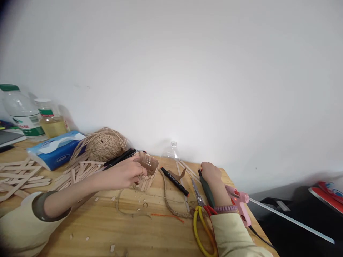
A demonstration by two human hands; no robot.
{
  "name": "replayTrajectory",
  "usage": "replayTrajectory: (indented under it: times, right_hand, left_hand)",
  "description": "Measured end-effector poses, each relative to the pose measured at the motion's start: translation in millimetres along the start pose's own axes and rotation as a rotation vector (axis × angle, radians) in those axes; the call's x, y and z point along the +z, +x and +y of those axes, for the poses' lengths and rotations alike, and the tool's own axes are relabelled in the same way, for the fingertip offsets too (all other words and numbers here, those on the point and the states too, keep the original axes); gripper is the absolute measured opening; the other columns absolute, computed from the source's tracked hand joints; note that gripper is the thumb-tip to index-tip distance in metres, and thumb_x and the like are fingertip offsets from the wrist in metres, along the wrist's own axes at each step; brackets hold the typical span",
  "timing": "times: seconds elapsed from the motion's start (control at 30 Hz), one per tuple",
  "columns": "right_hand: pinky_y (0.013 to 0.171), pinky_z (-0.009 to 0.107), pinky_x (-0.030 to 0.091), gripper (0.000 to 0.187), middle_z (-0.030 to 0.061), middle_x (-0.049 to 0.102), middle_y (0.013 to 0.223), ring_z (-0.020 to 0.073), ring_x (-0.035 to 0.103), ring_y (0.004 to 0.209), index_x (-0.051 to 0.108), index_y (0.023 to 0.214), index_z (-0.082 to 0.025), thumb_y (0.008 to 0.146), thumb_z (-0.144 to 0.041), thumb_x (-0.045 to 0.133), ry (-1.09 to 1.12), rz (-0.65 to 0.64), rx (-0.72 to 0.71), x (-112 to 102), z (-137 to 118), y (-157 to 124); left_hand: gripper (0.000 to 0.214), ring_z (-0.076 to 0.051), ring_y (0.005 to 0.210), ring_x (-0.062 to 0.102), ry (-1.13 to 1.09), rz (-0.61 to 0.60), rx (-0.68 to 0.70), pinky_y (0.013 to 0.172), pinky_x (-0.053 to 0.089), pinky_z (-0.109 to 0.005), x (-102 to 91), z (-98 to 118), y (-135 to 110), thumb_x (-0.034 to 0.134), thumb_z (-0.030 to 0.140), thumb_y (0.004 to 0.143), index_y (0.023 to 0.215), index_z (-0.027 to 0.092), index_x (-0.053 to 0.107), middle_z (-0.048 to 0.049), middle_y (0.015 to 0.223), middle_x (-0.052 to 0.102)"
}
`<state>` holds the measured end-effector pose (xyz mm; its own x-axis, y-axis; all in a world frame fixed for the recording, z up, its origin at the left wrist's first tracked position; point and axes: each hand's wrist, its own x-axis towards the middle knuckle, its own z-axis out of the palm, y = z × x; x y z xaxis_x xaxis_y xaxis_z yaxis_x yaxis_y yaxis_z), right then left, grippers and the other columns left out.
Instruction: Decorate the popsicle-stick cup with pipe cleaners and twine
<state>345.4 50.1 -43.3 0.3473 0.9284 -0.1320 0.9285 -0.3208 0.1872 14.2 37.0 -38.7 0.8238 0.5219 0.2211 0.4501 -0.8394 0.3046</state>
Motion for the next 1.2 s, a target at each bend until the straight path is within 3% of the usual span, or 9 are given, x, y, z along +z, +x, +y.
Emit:
replayTrajectory:
  times: [0.1,0.2,0.27,0.37,0.47,0.57,0.77,0.93,1.2]
  right_hand:
    - [0.081,0.040,0.050,0.029,0.0075,0.057,0.116,0.0191,0.059,0.096,0.054,0.114,-0.017,0.089,-0.031,0.053,0.015,-0.045,0.005,11,4,15]
    - [0.081,0.040,0.050,0.030,0.0075,0.057,0.116,0.0192,0.059,0.097,0.054,0.115,-0.017,0.089,-0.031,0.053,0.059,-0.038,0.025,15,8,21]
    - [0.081,0.040,0.050,0.030,0.0075,0.057,0.116,0.0195,0.059,0.097,0.053,0.115,-0.017,0.088,-0.031,0.053,0.100,-0.001,0.039,13,8,21]
    - [0.081,0.041,0.050,0.029,0.0076,0.057,0.115,0.0195,0.058,0.097,0.054,0.114,-0.017,0.089,-0.032,0.053,0.190,0.109,0.022,-1,1,9]
    - [0.085,0.037,0.048,0.023,0.0068,0.062,0.108,0.0182,0.059,0.097,0.057,0.108,-0.016,0.089,-0.028,0.051,0.344,0.243,-0.108,-24,-20,-18]
    - [0.080,0.024,0.050,0.031,0.0021,0.065,0.108,0.0129,0.062,0.094,0.048,0.118,-0.021,0.088,-0.030,0.050,0.538,0.311,-0.341,-42,-54,-60]
    - [0.072,0.032,0.051,0.014,0.0013,0.068,0.089,0.0164,0.062,0.078,0.057,0.094,-0.023,0.080,-0.021,0.057,0.881,0.486,-0.823,-44,-113,-121]
    - [0.070,0.030,0.050,0.015,0.0028,0.067,0.093,0.0170,0.061,0.082,0.058,0.092,-0.023,0.079,-0.016,0.057,0.917,0.579,-0.881,-40,-123,-119]
    - [0.071,0.029,0.049,0.014,0.0023,0.065,0.093,0.0161,0.060,0.081,0.059,0.091,-0.023,0.078,-0.016,0.062,0.926,0.567,-0.909,-39,-125,-117]
  left_hand:
    - [0.027,-0.020,0.093,0.059,0.005,-0.133,-0.046,0.091,0.034,-0.031,-16.2,-1,-2,0.053,0.007,0.072,0.091,0.020,0.065,-0.0006,0.091,0.071]
    - [0.030,-0.023,0.098,0.059,-0.033,-0.159,-0.090,0.082,0.038,-0.028,-19.9,1,-2,0.062,0.030,0.073,0.102,0.021,0.064,-0.0026,0.102,0.070]
    - [0.033,-0.023,0.092,0.060,-0.043,-0.129,-0.114,0.077,0.038,-0.028,-14.9,3,-1,0.061,0.043,0.074,0.099,0.022,0.066,-0.0031,0.096,0.071]
    - [0.020,-0.018,0.071,0.061,-0.135,-0.039,-0.149,0.068,0.036,-0.026,-6.6,4,1,0.052,0.033,0.080,0.078,0.021,0.069,-0.0013,0.072,0.070]
    - [0.018,-0.014,0.058,0.055,-0.320,0.059,-0.234,0.061,0.035,-0.024,-8.4,-2,1,0.050,0.022,0.076,0.066,0.019,0.066,0.0006,0.060,0.064]
    - [0.021,-0.013,0.056,0.054,-0.492,0.108,-0.305,0.057,0.038,-0.023,-20.4,-13,-2,0.048,0.026,0.078,0.069,0.017,0.063,0.0009,0.060,0.061]
    - [0.018,-0.013,0.059,0.055,-0.813,0.189,-0.349,0.058,0.045,-0.023,-39.0,-22,-5,0.047,0.028,0.078,0.076,0.015,0.059,0.0008,0.064,0.056]
    - [0.014,-0.011,0.054,0.051,-0.941,0.220,-0.364,0.053,0.042,-0.022,-39.2,-14,-3,0.050,0.027,0.074,0.066,0.015,0.054,0.0025,0.058,0.050]
    - [0.005,-0.008,0.047,0.044,-0.995,0.224,-0.383,0.046,0.033,-0.020,-38.6,-3,-1,0.047,0.021,0.067,0.066,0.016,0.047,0.0060,0.055,0.044]
